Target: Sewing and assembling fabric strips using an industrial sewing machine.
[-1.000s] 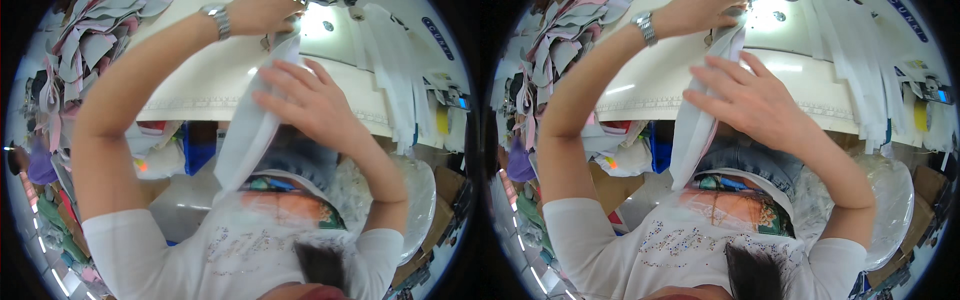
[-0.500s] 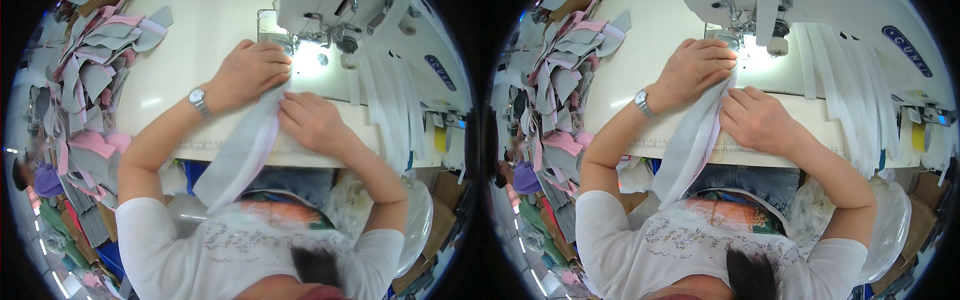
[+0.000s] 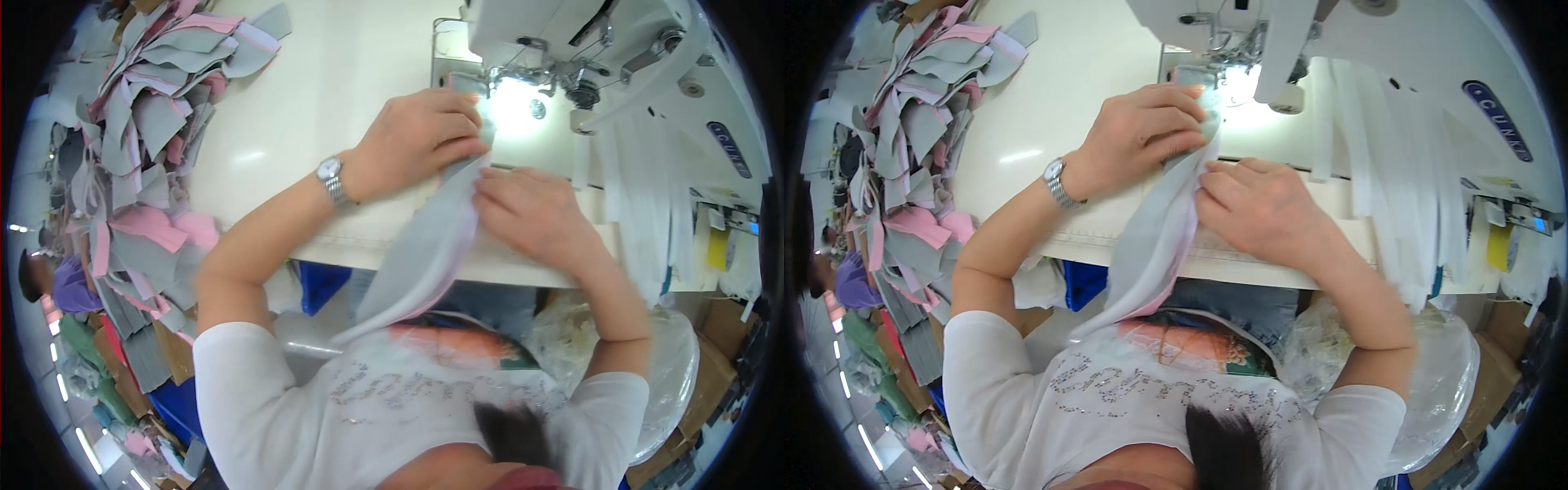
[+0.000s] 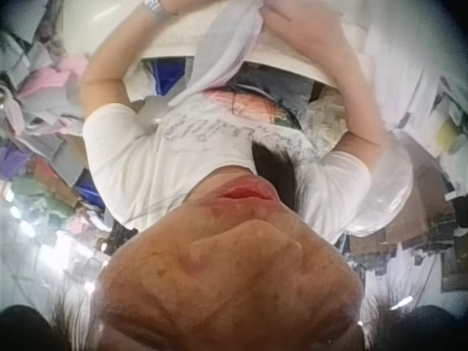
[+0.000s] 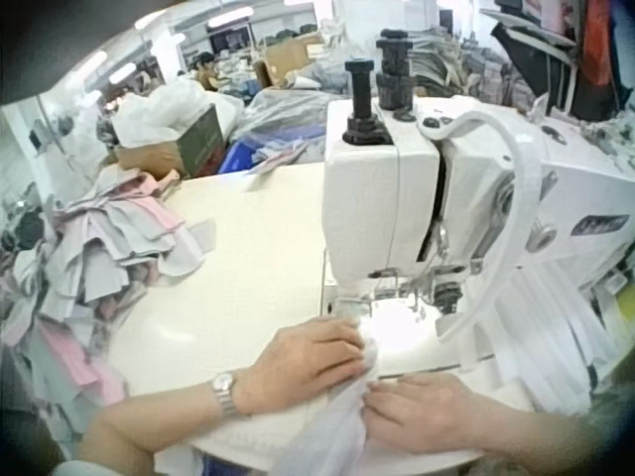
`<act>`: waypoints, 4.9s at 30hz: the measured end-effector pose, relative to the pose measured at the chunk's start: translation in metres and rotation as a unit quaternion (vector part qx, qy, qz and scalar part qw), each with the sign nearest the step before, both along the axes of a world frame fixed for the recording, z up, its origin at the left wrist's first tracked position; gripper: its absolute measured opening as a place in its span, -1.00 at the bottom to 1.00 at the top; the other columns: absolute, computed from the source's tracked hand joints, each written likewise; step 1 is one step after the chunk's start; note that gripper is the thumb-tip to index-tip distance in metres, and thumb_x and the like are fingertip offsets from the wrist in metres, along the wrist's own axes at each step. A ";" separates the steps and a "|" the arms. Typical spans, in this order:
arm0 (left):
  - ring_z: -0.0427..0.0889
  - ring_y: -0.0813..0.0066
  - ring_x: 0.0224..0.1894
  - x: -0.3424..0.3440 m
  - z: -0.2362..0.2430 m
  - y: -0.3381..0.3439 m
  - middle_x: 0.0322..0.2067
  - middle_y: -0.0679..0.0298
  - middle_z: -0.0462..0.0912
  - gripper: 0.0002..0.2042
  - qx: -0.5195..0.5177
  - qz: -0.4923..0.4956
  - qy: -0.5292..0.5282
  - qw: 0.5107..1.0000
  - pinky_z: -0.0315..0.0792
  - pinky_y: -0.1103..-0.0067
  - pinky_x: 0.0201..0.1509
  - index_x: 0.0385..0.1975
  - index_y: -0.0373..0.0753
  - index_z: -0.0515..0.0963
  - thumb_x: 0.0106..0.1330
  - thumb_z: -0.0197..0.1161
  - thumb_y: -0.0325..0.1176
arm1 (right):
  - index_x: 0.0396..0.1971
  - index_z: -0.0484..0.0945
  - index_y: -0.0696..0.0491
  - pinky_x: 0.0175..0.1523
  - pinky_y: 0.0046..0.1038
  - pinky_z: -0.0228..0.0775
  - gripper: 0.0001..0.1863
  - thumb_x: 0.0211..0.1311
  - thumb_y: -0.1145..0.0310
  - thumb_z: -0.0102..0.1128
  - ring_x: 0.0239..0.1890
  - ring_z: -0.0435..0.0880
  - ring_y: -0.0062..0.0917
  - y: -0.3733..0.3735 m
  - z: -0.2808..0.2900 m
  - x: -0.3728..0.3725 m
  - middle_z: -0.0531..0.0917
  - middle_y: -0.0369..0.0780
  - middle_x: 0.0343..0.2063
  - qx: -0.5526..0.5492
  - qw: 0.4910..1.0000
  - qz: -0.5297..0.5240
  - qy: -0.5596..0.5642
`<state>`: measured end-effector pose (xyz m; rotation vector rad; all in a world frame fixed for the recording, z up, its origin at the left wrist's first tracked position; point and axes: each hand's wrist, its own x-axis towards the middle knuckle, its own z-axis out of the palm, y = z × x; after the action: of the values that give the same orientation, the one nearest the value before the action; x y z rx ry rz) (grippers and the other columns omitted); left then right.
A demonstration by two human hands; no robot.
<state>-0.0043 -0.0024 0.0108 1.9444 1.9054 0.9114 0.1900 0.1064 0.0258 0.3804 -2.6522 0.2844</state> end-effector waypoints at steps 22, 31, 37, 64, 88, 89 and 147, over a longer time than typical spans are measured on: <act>0.50 0.43 0.07 -0.002 0.014 0.005 -0.10 0.49 0.62 -0.75 0.046 -0.084 0.175 0.980 0.34 0.40 0.05 -0.25 -0.09 0.64 0.08 0.33 -0.20 | -0.44 0.59 0.16 -0.14 -0.42 0.53 -0.75 -0.21 0.41 0.17 -0.23 0.66 -0.41 0.002 -0.005 0.000 0.63 -0.18 -0.36 0.042 0.999 0.008 0.030; 0.50 0.38 0.06 -0.008 0.009 0.015 -0.10 0.37 0.58 -0.81 0.101 -0.081 0.220 0.967 0.33 0.30 0.07 -0.27 -0.11 0.63 0.17 0.26 -0.22 | -0.42 0.58 0.13 -0.15 -0.40 0.53 -0.78 -0.17 0.40 0.16 -0.25 0.66 -0.43 0.010 -0.012 -0.011 0.63 -0.20 -0.36 0.032 0.998 -0.041 0.041; 0.56 0.37 -0.18 0.019 0.018 -0.033 -0.23 0.26 0.60 -0.77 0.090 0.049 0.083 0.991 0.42 0.50 -0.14 -0.31 -0.27 0.60 0.26 0.21 -0.21 | -0.42 0.58 0.08 -0.21 -0.38 0.45 -0.85 -0.04 0.40 0.15 -0.33 0.64 -0.38 0.016 -0.005 -0.013 0.65 -0.23 -0.34 -0.028 0.997 -0.068 0.009; 0.57 0.29 -0.18 0.143 0.014 -0.160 -0.09 0.22 0.55 -0.85 0.077 0.137 0.007 0.988 0.47 0.52 -0.15 -0.39 -0.31 0.46 0.07 0.24 -0.44 | 0.20 0.39 -0.02 -0.43 -0.62 0.47 -0.42 0.10 0.37 0.22 -0.43 0.59 -0.65 -0.116 -0.017 0.034 0.60 -0.26 -0.44 -0.378 0.860 -0.337 -0.062; 0.61 0.60 -0.21 0.140 -0.005 -0.185 -0.18 0.25 0.62 -0.56 -0.210 0.124 -0.544 0.802 0.49 0.68 -0.26 0.03 -0.27 0.36 0.20 0.33 -0.33 | -0.35 0.63 0.14 -0.49 -0.69 0.37 -0.78 0.14 0.27 0.32 -0.52 0.57 -0.75 -0.156 -0.044 0.069 0.63 -0.35 -0.53 -0.734 0.629 -0.250 -0.054; 0.62 0.62 -0.25 0.141 -0.010 -0.183 -0.21 0.28 0.64 -0.57 -0.207 0.111 -0.537 0.811 0.49 0.68 -0.27 0.02 -0.26 0.37 0.19 0.34 -0.35 | -0.33 0.65 0.17 -0.51 -0.69 0.37 -0.75 0.13 0.28 0.33 -0.50 0.59 -0.74 -0.155 -0.045 0.070 0.65 -0.33 -0.54 -0.726 0.638 -0.253 -0.052; 0.46 0.34 0.17 0.059 0.015 -0.059 -0.01 0.37 0.60 -0.80 0.112 -0.056 0.226 0.966 0.16 0.13 0.26 -0.18 -0.10 0.62 0.21 0.20 -0.34 | -0.73 0.54 0.07 -0.49 -0.54 0.39 -0.91 -0.19 0.39 0.16 -0.46 0.54 -0.55 -0.177 0.005 0.100 0.42 -0.29 -0.56 -0.123 0.987 -0.017 -0.106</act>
<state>0.0552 -0.0618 0.0254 2.5482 1.9588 0.7209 0.2897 -0.0709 0.0313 0.2361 -2.7802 0.6677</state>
